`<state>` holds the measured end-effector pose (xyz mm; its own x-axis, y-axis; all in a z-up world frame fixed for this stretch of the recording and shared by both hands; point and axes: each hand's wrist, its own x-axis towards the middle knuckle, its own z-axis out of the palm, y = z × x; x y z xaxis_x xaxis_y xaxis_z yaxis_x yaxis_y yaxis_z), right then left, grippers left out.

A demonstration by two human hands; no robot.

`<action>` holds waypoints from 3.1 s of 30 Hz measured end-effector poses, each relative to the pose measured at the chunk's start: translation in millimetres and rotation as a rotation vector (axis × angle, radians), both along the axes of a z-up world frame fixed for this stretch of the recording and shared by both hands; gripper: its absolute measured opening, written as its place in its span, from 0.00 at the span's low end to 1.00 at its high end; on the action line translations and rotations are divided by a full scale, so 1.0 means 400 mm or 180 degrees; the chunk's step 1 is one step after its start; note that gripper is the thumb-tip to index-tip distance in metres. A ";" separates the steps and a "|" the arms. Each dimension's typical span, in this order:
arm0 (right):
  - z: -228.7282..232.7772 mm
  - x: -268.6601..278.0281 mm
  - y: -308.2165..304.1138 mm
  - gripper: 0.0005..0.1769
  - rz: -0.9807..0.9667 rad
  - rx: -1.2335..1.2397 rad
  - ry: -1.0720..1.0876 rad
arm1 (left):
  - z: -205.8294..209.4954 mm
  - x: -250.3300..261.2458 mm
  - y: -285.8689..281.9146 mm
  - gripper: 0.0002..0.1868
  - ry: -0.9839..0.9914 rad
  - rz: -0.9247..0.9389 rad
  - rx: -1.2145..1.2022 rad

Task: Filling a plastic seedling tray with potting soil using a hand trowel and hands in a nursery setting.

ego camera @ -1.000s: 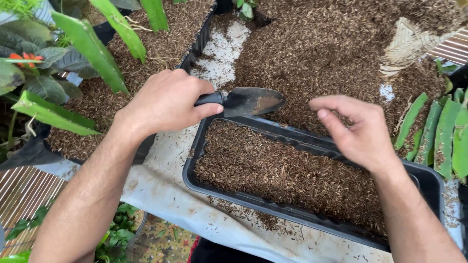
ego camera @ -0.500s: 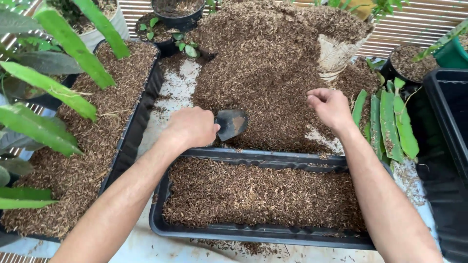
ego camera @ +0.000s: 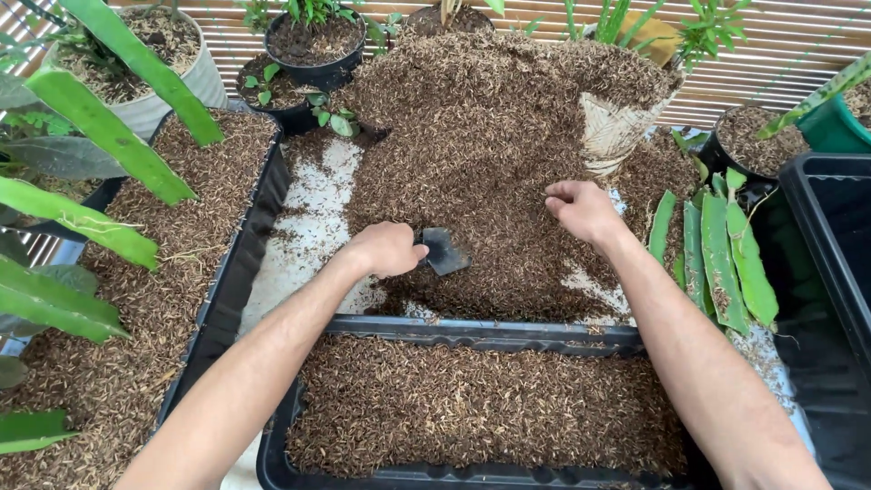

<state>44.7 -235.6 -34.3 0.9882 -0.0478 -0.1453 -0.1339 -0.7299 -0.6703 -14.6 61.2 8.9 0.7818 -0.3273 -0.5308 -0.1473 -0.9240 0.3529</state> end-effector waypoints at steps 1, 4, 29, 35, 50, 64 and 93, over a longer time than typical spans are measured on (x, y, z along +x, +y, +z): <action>0.019 -0.016 0.023 0.15 0.0009 0.0007 0.0003 | -0.012 0.015 0.000 0.25 0.0003 0.0009 0.0007; 0.045 -0.047 0.069 0.18 -0.0043 0.0407 0.0286 | -0.053 0.049 -0.005 0.27 0.0186 0.0017 -0.0128; 0.271 -0.260 0.128 0.22 0.0620 -0.0297 -0.0463 | 0.125 -0.058 0.055 0.21 0.0167 0.0224 -0.0997; 0.374 -0.428 0.241 0.23 0.1164 -0.0194 -0.0336 | 0.205 -0.223 0.186 0.19 0.0437 0.0418 -0.1191; 0.246 -0.571 0.402 0.23 0.2276 0.0261 0.0174 | 0.189 -0.386 0.370 0.12 0.0690 0.0750 -0.0812; 0.225 -0.556 0.379 0.14 0.2335 0.0515 0.0006 | 0.290 -0.419 0.334 0.17 -0.0078 0.0405 0.0813; 0.273 -0.607 0.396 0.16 0.0702 0.2767 0.0590 | 0.114 -0.627 -0.001 0.10 -0.2950 0.1026 -0.2117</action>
